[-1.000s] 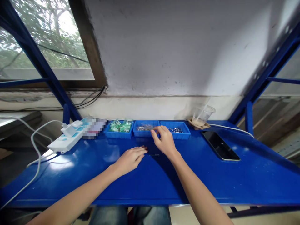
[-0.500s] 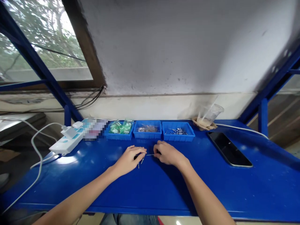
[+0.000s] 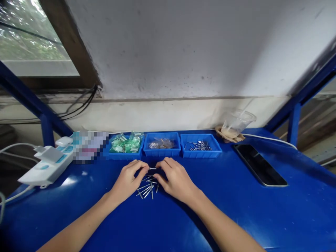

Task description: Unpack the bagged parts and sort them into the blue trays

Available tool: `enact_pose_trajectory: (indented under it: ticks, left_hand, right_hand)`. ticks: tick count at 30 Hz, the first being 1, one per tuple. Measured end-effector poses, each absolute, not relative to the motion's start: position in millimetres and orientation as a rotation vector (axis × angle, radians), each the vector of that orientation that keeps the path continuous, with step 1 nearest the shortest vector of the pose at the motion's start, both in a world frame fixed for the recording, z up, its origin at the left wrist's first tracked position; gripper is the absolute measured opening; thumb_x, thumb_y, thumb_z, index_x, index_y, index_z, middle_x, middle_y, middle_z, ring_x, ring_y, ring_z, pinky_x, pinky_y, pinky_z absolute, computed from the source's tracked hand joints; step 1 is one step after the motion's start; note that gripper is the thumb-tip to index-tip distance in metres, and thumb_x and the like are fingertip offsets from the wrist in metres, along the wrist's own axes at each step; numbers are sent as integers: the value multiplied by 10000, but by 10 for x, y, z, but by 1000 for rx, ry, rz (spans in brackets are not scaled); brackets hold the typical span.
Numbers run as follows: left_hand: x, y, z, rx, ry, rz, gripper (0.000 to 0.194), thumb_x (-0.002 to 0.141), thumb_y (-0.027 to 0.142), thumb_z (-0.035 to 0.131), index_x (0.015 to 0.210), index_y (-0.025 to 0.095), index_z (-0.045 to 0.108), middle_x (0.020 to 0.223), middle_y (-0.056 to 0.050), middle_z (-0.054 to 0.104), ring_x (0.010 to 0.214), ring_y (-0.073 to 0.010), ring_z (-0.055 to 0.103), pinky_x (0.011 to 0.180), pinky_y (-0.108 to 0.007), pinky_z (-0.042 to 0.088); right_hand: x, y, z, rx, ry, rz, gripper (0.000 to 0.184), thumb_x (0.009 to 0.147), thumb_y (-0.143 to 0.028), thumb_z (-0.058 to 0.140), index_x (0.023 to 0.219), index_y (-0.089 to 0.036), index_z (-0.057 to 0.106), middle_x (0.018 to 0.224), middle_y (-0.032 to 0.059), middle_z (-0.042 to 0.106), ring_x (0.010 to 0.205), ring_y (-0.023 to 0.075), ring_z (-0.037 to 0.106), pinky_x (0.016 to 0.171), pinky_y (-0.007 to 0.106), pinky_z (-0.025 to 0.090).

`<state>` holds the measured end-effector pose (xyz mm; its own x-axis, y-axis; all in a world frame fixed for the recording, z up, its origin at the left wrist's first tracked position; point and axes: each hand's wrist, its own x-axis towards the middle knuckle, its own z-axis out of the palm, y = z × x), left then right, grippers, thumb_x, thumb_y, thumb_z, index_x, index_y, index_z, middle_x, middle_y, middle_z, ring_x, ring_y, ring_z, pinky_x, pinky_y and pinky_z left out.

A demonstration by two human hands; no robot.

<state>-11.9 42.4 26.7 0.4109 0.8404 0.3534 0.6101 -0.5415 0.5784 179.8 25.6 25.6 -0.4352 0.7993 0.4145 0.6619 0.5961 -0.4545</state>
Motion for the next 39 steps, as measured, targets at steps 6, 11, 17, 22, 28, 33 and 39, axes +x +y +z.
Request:
enact_pose_trajectory:
  ticks: [6, 11, 17, 22, 28, 33, 39]
  left_hand:
    - [-104, 405, 236, 2292, 1233, 836, 277, 940, 272, 373, 752, 199, 562, 743, 0, 629, 742, -154, 570, 731, -292, 400]
    - [-95, 384, 255, 2311, 1240, 823, 347, 950, 295, 347, 661, 190, 509, 673, 3, 589, 692, -149, 553, 702, -286, 390]
    - [-190, 425, 306, 2366, 1218, 655, 245, 942, 255, 363, 834, 218, 580, 862, 8, 648, 848, -169, 583, 768, -316, 379]
    - [-325, 515, 255, 2468, 1281, 511, 133, 877, 236, 490, 923, 236, 615, 949, -6, 637, 920, -207, 559, 793, -355, 381]
    - [-272, 537, 264, 2561, 1189, 420, 114, 872, 269, 519, 859, 238, 628, 935, 0, 597, 918, -207, 533, 835, -378, 366]
    - [-180, 539, 257, 2792, 1229, 314, 155, 863, 107, 416, 856, 165, 559, 943, -66, 570, 921, -226, 503, 793, -375, 369]
    - [-292, 524, 221, 2553, 1364, 487, 146, 899, 125, 348, 858, 192, 471, 934, -44, 561, 901, -215, 499, 747, -355, 379]
  right_hand:
    - [1790, 237, 260, -1123, -2218, 206, 118, 904, -224, 461, 911, -194, 575, 840, 63, 573, 768, 176, 529, 692, 317, 440]
    - [1731, 202, 305, -1059, -2272, 163, 137, 901, -233, 464, 902, -192, 594, 840, 62, 592, 751, 178, 515, 695, 337, 423]
    - [2101, 320, 418, -1086, -1900, -79, 164, 886, -197, 448, 749, -192, 538, 728, 46, 546, 709, 172, 508, 670, 326, 420]
    - [2548, 519, 383, -1489, -1427, -380, 378, 834, -379, 540, 1136, -157, 496, 905, 94, 524, 826, 238, 511, 709, 387, 434]
    - [2110, 389, 284, -1347, -1626, -127, 290, 867, -309, 502, 1128, -183, 493, 884, 72, 535, 819, 213, 524, 740, 368, 445]
    - [1680, 319, 264, -1155, -2094, 103, 171, 892, -262, 467, 1029, -191, 540, 844, 62, 579, 831, 204, 537, 775, 362, 446]
    - [1591, 448, 283, -1119, -2295, 135, 197, 846, -261, 541, 1029, -188, 536, 964, 78, 590, 901, 218, 549, 775, 358, 445]
